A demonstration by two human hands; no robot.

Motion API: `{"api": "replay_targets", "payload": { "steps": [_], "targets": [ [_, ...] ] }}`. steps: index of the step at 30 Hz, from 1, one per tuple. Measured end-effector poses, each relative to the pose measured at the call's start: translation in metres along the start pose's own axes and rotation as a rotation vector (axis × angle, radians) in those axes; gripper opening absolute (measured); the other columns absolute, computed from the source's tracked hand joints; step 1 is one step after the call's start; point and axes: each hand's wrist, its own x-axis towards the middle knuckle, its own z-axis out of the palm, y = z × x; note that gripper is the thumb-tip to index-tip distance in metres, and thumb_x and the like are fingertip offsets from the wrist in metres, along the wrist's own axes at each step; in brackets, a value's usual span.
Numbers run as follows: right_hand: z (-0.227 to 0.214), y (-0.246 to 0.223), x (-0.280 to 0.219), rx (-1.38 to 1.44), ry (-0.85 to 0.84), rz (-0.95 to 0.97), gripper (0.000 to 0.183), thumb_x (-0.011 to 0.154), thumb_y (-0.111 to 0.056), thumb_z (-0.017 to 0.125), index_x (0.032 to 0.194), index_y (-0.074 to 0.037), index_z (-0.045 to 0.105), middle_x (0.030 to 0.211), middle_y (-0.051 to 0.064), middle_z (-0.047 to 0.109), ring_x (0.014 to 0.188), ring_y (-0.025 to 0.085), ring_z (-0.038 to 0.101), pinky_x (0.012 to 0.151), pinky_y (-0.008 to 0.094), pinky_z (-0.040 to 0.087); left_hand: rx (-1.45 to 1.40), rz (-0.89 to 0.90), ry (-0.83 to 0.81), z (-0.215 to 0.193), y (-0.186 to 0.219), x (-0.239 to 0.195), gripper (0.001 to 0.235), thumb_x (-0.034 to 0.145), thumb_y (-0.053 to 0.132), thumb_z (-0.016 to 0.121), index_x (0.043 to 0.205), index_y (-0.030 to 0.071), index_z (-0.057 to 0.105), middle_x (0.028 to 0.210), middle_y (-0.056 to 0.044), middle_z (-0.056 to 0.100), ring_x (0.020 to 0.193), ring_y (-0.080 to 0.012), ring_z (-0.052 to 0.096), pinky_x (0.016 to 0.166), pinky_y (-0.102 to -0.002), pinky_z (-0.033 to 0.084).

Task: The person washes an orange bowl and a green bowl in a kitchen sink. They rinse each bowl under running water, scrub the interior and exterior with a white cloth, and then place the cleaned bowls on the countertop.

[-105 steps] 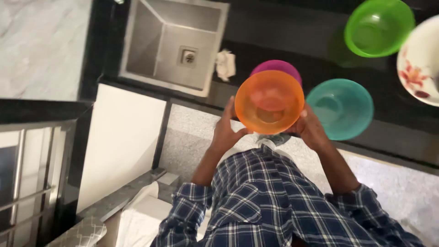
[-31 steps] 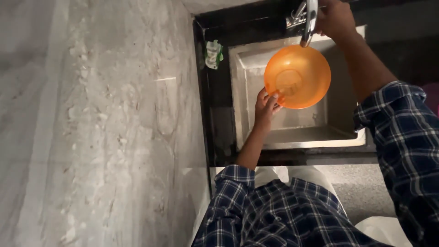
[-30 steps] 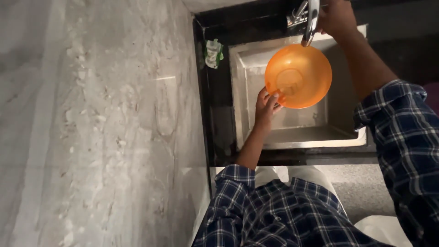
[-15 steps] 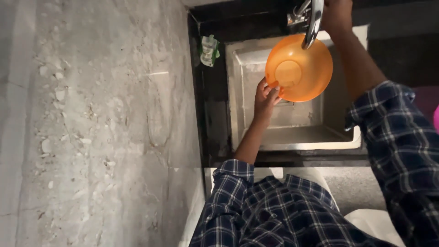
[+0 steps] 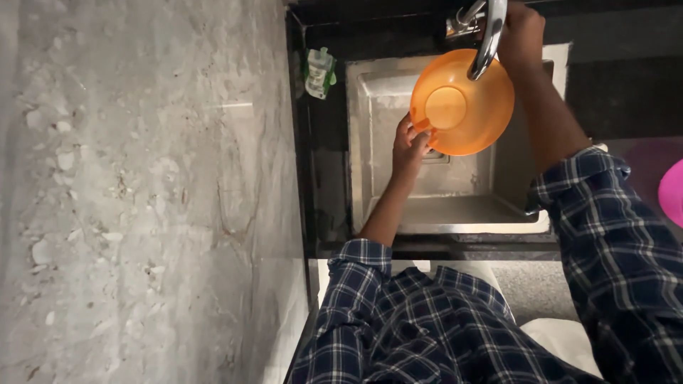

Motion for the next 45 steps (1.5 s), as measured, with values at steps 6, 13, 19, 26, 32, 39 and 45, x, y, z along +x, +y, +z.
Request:
{"api": "replay_targets", "payload": {
  "steps": [6, 13, 19, 26, 32, 39, 45],
  "targets": [
    [-0.005, -0.02, -0.001, 0.036, -0.014, 0.06, 0.021, 0.104, 0.008, 0.057, 0.11, 0.001, 0.076, 0.094, 0.009, 0.079, 0.085, 0.016, 0.077, 0.071, 0.031, 0.06, 0.057, -0.038, 0.021, 0.004, 0.012, -0.001, 0.069, 0.095, 0.019, 0.065, 0.157, 0.011, 0.034, 0.147, -0.015, 0.053, 0.129, -0.0275, 0.059, 0.103, -0.048, 0.052],
    [-0.002, 0.002, -0.002, -0.018, 0.02, -0.012, 0.02, 0.103, 0.011, 0.058, 0.109, 0.003, 0.075, 0.098, 0.013, 0.078, 0.087, 0.02, 0.078, 0.072, 0.032, 0.059, 0.052, -0.05, 0.002, -0.004, 0.006, 0.002, 0.067, 0.096, 0.017, 0.064, 0.156, 0.012, 0.035, 0.146, -0.016, 0.054, 0.13, -0.0276, 0.059, 0.103, -0.049, 0.053],
    [0.001, 0.062, 0.002, -0.189, 0.019, -0.047, 0.023, 0.114, -0.002, 0.048, 0.102, 0.006, 0.066, 0.09, 0.02, 0.07, 0.08, 0.028, 0.069, 0.067, 0.038, 0.052, 0.035, -0.036, -0.047, -0.004, 0.016, -0.005, 0.071, 0.098, 0.019, 0.068, 0.159, 0.01, 0.034, 0.146, -0.016, 0.055, 0.13, -0.0274, 0.059, 0.105, -0.046, 0.052],
    [-0.005, 0.1, -0.014, -0.206, -0.055, 0.0, 0.021, 0.116, -0.008, 0.054, 0.107, 0.005, 0.066, 0.093, 0.014, 0.072, 0.084, 0.023, 0.071, 0.069, 0.033, 0.058, 0.18, 0.076, -0.107, -0.022, 0.02, -0.023, 0.077, 0.098, 0.014, 0.073, 0.165, 0.01, 0.035, 0.151, -0.012, 0.053, 0.132, -0.0253, 0.058, 0.11, -0.042, 0.051],
    [-0.041, -0.026, -0.092, 0.304, 0.121, 0.111, 0.011, 0.121, -0.004, 0.062, 0.114, 0.004, 0.065, 0.096, 0.009, 0.072, 0.085, 0.014, 0.072, 0.073, 0.027, 0.058, 0.303, 0.05, -0.17, -0.029, 0.058, -0.059, 0.09, 0.092, 0.008, 0.075, 0.167, 0.017, 0.027, 0.153, -0.009, 0.052, 0.129, -0.0222, 0.059, 0.107, -0.041, 0.052],
    [-0.051, -0.178, -0.273, -0.094, -0.195, 0.003, 0.022, 0.097, -0.006, 0.067, 0.119, -0.007, 0.065, 0.12, 0.013, 0.073, 0.11, 0.027, 0.071, 0.095, 0.042, 0.058, 0.4, 0.166, -0.267, -0.023, 0.08, -0.092, 0.086, 0.093, 0.008, 0.072, 0.167, 0.016, 0.03, 0.159, -0.006, 0.048, 0.136, -0.0192, 0.056, 0.11, -0.039, 0.05],
    [-0.03, -0.18, -0.292, -0.547, -0.375, -0.21, 0.06, 0.085, -0.035, 0.074, 0.136, -0.007, 0.061, 0.144, 0.013, 0.062, 0.141, 0.034, 0.051, 0.12, 0.054, 0.031, 0.54, 0.182, -0.188, 0.026, 0.103, -0.1, 0.083, 0.089, 0.023, 0.079, 0.16, 0.009, 0.037, 0.137, -0.008, 0.058, 0.122, -0.0198, 0.06, 0.096, -0.036, 0.054]
  ]
}}
